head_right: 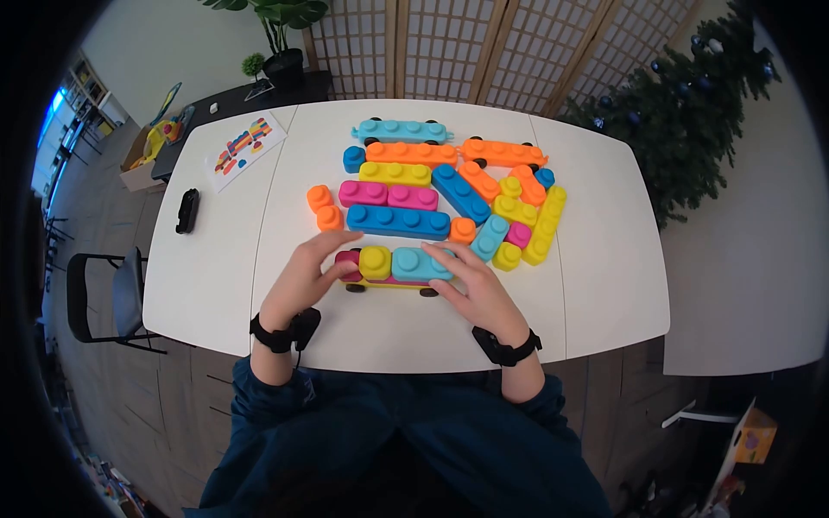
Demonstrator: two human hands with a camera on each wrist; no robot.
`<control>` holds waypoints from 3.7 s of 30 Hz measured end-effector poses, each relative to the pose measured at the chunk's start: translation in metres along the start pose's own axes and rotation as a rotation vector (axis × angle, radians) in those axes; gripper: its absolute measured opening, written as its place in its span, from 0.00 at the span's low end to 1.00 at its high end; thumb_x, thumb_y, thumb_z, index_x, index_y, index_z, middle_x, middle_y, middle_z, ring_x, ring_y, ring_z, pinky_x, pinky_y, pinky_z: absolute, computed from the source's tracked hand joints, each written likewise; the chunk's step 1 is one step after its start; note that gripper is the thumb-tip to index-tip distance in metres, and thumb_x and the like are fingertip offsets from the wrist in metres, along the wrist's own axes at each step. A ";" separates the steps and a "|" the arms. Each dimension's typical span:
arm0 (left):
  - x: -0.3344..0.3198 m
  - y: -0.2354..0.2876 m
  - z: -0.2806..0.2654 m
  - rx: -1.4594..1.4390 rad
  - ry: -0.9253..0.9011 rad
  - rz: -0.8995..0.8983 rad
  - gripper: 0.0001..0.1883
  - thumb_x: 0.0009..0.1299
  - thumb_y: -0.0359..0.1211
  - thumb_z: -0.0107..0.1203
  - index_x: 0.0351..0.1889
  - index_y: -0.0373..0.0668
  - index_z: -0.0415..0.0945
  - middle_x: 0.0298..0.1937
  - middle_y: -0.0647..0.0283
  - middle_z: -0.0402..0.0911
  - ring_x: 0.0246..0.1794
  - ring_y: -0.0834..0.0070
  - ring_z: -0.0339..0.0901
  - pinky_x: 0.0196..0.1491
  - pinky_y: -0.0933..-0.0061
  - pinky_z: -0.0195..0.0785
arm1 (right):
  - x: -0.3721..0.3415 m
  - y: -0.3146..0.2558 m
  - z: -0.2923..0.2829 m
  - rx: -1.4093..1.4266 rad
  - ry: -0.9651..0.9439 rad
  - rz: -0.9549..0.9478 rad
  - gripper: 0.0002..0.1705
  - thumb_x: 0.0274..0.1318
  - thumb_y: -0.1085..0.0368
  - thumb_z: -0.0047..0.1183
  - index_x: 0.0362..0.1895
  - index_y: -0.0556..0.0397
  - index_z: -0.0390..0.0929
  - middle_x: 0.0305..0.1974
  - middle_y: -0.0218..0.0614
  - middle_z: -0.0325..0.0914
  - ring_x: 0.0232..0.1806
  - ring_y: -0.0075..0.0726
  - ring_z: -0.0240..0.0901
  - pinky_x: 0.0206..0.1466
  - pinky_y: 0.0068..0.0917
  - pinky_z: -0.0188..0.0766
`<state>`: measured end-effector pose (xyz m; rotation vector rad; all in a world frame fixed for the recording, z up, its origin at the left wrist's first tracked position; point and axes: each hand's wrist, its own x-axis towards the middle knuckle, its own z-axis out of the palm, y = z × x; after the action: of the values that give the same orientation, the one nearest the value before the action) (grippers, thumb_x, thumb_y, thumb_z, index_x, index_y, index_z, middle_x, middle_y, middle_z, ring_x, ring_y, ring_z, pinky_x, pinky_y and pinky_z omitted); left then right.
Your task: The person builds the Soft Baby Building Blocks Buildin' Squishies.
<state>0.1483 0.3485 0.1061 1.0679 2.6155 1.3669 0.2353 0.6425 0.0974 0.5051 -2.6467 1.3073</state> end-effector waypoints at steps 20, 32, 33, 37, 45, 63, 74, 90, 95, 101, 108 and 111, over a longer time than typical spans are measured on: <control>0.036 -0.071 -0.017 0.451 -0.005 -0.063 0.25 0.56 0.21 0.69 0.54 0.41 0.79 0.54 0.55 0.81 0.52 0.52 0.78 0.56 0.58 0.75 | -0.010 0.014 0.008 0.189 0.144 0.140 0.25 0.63 0.67 0.65 0.64 0.52 0.76 0.59 0.39 0.79 0.59 0.41 0.79 0.59 0.34 0.79; 0.036 0.044 -0.017 -0.016 -0.037 0.197 0.25 0.59 0.23 0.70 0.57 0.42 0.80 0.54 0.57 0.81 0.52 0.62 0.82 0.56 0.65 0.78 | 0.002 -0.001 0.018 0.186 0.122 0.144 0.23 0.64 0.66 0.64 0.62 0.51 0.76 0.56 0.40 0.79 0.55 0.44 0.80 0.55 0.35 0.79; 0.035 0.044 -0.014 -0.017 -0.037 0.198 0.25 0.59 0.23 0.70 0.57 0.42 0.80 0.54 0.57 0.81 0.52 0.62 0.82 0.56 0.65 0.78 | 0.003 -0.002 0.018 0.185 0.123 0.145 0.23 0.64 0.66 0.64 0.62 0.51 0.76 0.56 0.40 0.79 0.55 0.44 0.80 0.55 0.35 0.79; 0.032 0.043 -0.007 -0.046 -0.084 0.168 0.26 0.58 0.23 0.71 0.56 0.43 0.80 0.54 0.58 0.81 0.53 0.60 0.82 0.56 0.65 0.78 | 0.004 -0.003 0.019 0.177 0.104 0.147 0.23 0.64 0.66 0.64 0.62 0.51 0.76 0.56 0.39 0.79 0.56 0.42 0.80 0.55 0.34 0.79; 0.026 0.042 0.004 -0.006 -0.109 0.166 0.26 0.58 0.23 0.71 0.56 0.43 0.81 0.54 0.59 0.81 0.51 0.57 0.82 0.54 0.65 0.79 | 0.006 -0.004 0.020 0.172 0.099 0.142 0.23 0.65 0.65 0.64 0.62 0.51 0.76 0.55 0.38 0.79 0.57 0.41 0.80 0.56 0.34 0.80; 0.053 -0.067 -0.029 0.182 0.201 0.021 0.34 0.65 0.35 0.72 0.69 0.41 0.71 0.66 0.52 0.76 0.66 0.53 0.74 0.68 0.58 0.69 | 0.004 0.001 0.020 0.194 0.095 0.130 0.23 0.65 0.64 0.65 0.62 0.49 0.76 0.55 0.38 0.79 0.56 0.42 0.79 0.56 0.35 0.80; 0.060 -0.128 -0.028 0.272 0.077 -0.266 0.27 0.62 0.27 0.70 0.59 0.39 0.75 0.55 0.51 0.83 0.53 0.54 0.82 0.55 0.60 0.77 | 0.004 0.001 0.021 0.173 0.084 0.144 0.23 0.65 0.64 0.64 0.62 0.49 0.76 0.55 0.37 0.79 0.56 0.43 0.80 0.56 0.35 0.80; 0.055 0.050 -0.030 -0.060 -0.042 0.231 0.28 0.68 0.29 0.70 0.67 0.41 0.76 0.61 0.55 0.77 0.57 0.61 0.80 0.58 0.67 0.78 | 0.041 -0.040 -0.016 0.056 0.205 -0.209 0.35 0.57 0.67 0.70 0.69 0.50 0.73 0.67 0.41 0.72 0.62 0.43 0.75 0.63 0.36 0.73; 0.049 0.054 -0.011 -0.111 -0.096 0.236 0.29 0.64 0.28 0.71 0.65 0.42 0.77 0.59 0.55 0.78 0.57 0.59 0.80 0.59 0.65 0.77 | 0.044 -0.044 -0.015 0.077 0.128 -0.119 0.35 0.56 0.69 0.70 0.68 0.50 0.75 0.63 0.41 0.77 0.58 0.42 0.79 0.62 0.36 0.75; 0.044 0.057 -0.003 -0.116 -0.067 0.251 0.31 0.62 0.29 0.73 0.64 0.42 0.77 0.62 0.56 0.78 0.60 0.55 0.79 0.64 0.61 0.74 | 0.039 -0.042 -0.010 0.092 0.181 -0.145 0.33 0.54 0.71 0.69 0.66 0.49 0.77 0.58 0.38 0.78 0.55 0.39 0.79 0.57 0.32 0.76; 0.028 0.036 -0.007 0.040 -0.092 0.143 0.31 0.61 0.33 0.74 0.64 0.44 0.77 0.64 0.55 0.79 0.64 0.54 0.75 0.67 0.58 0.71 | 0.022 -0.016 -0.019 0.110 0.206 -0.077 0.30 0.53 0.73 0.68 0.62 0.50 0.78 0.55 0.36 0.78 0.52 0.36 0.77 0.54 0.29 0.74; 0.019 0.027 -0.004 0.107 -0.120 0.116 0.30 0.63 0.33 0.73 0.64 0.45 0.78 0.63 0.55 0.80 0.62 0.54 0.76 0.66 0.58 0.71 | 0.016 -0.010 -0.017 0.144 0.129 -0.080 0.28 0.53 0.73 0.67 0.60 0.50 0.78 0.54 0.35 0.78 0.54 0.36 0.75 0.53 0.30 0.74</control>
<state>0.1477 0.3674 0.1339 1.2910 2.6028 1.1512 0.2236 0.6464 0.1199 0.5208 -2.4164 1.4607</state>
